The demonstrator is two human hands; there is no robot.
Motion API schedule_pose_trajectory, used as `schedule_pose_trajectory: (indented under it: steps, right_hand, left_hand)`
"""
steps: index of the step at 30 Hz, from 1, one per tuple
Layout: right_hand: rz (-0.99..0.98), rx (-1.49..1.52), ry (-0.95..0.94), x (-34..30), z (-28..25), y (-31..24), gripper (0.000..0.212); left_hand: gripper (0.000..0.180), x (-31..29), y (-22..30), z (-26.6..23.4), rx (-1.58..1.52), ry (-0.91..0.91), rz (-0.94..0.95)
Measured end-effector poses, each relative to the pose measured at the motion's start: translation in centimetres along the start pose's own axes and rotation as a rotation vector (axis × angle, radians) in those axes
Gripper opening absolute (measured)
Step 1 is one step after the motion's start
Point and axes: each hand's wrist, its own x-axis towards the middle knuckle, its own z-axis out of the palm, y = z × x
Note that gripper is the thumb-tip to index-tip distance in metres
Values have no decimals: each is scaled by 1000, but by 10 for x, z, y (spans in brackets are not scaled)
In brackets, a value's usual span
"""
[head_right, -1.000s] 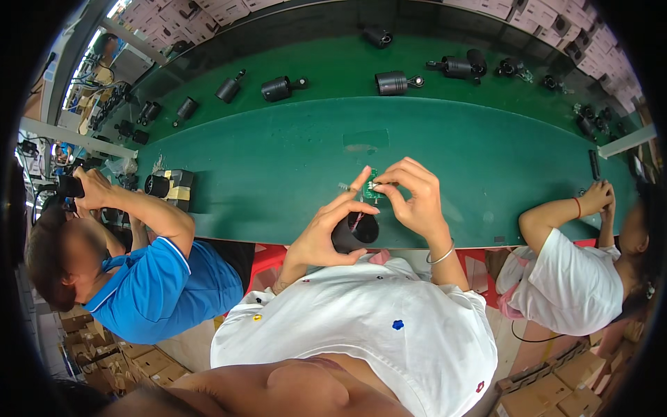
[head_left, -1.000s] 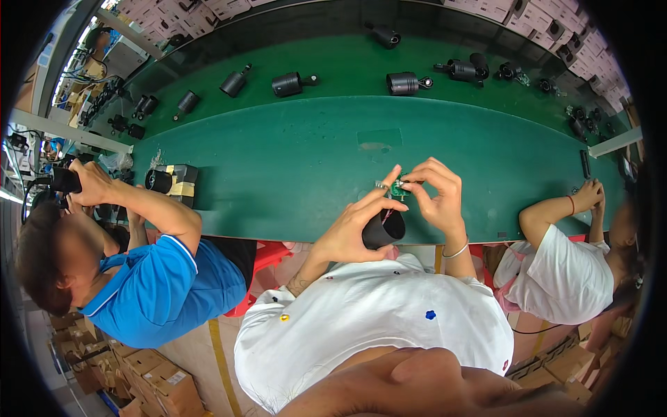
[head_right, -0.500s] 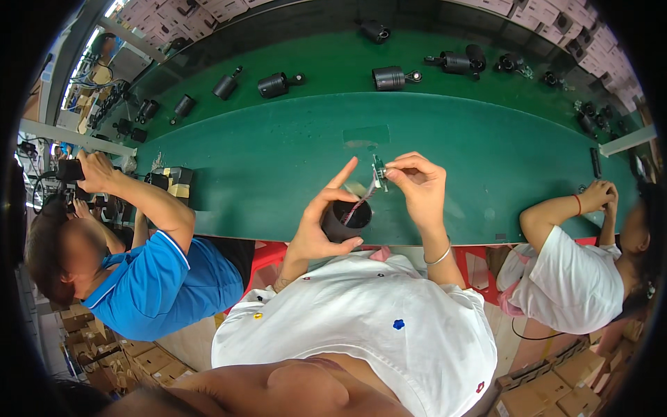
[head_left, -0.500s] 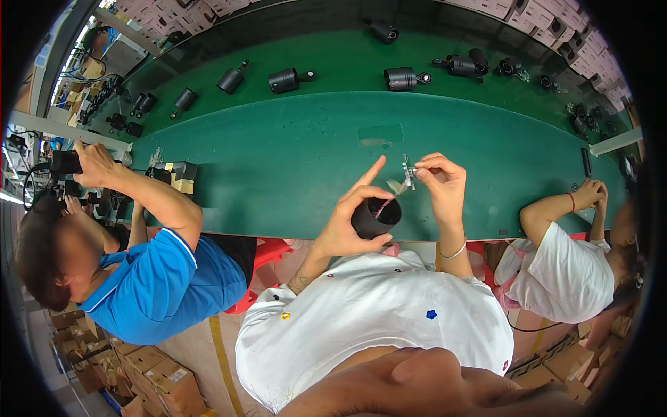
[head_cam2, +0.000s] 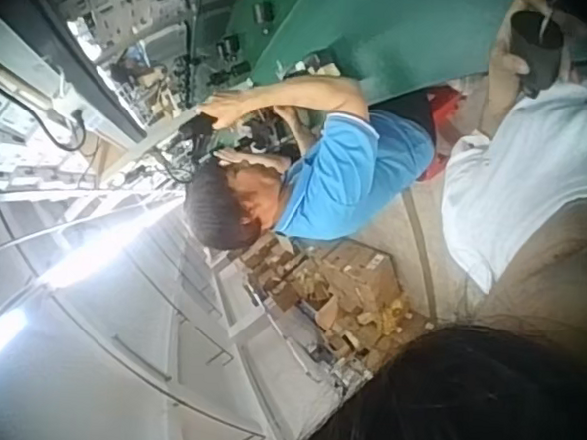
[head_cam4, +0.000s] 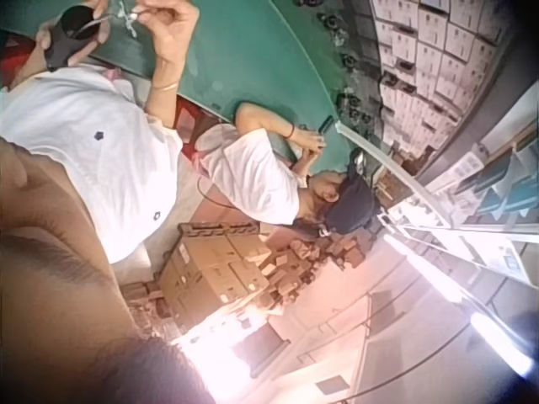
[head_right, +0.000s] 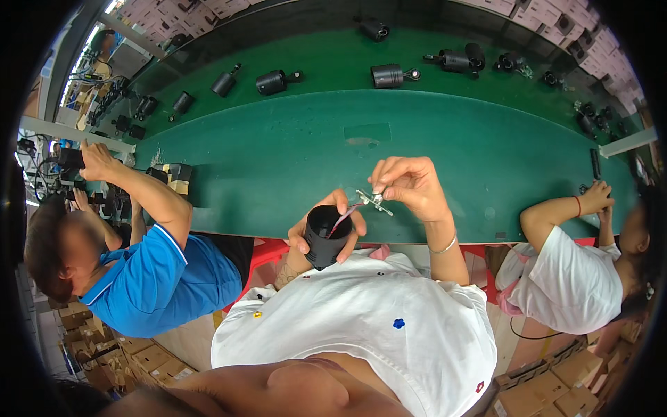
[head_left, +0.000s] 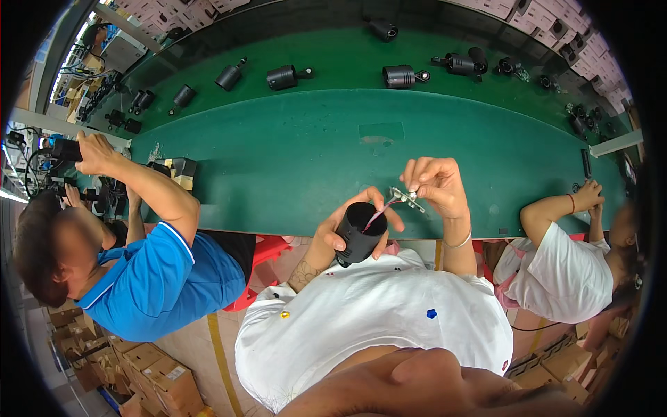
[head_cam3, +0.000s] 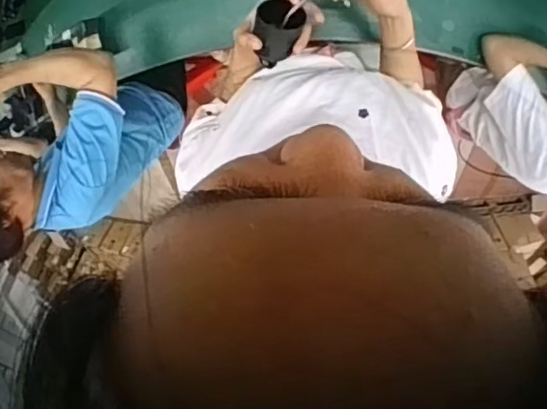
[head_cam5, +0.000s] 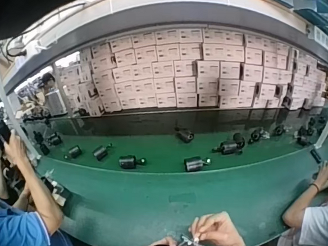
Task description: Assembling electronic components by inserting circuit boards into cylindrical housings.
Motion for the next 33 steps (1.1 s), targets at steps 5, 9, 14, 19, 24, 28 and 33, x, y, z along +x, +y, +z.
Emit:
schedule_pose_trajectory:
  steps: [5,9,14,19,24,28,33]
  right_hand:
    - [-21,-401,1,1,4,-12,21]
    - [106,-345,199,0,16,-11,21]
    - [281,-356,274,-6,8,-2,16]
    - [305,-333,256,-13,-3,-4,14]
    - [100,-567,350,-5,7,-9,16]
    - [-31,-482,353,-3,15,-6,16]
    - [-100,-437,303,1,22,-7,15]
  left_hand:
    - [75,12,8,29,331,265,-30]
    - [59,22,8,40,1424,320,34]
    - [52,26,4,49,1553,369,10]
    - [59,30,9,42,1616,320,35]
    - [74,21,-1,24,1371,414,161]
    - [87,14,-6,14,1275,493,71]
    - [98,18,-15,15,933,599,-14]
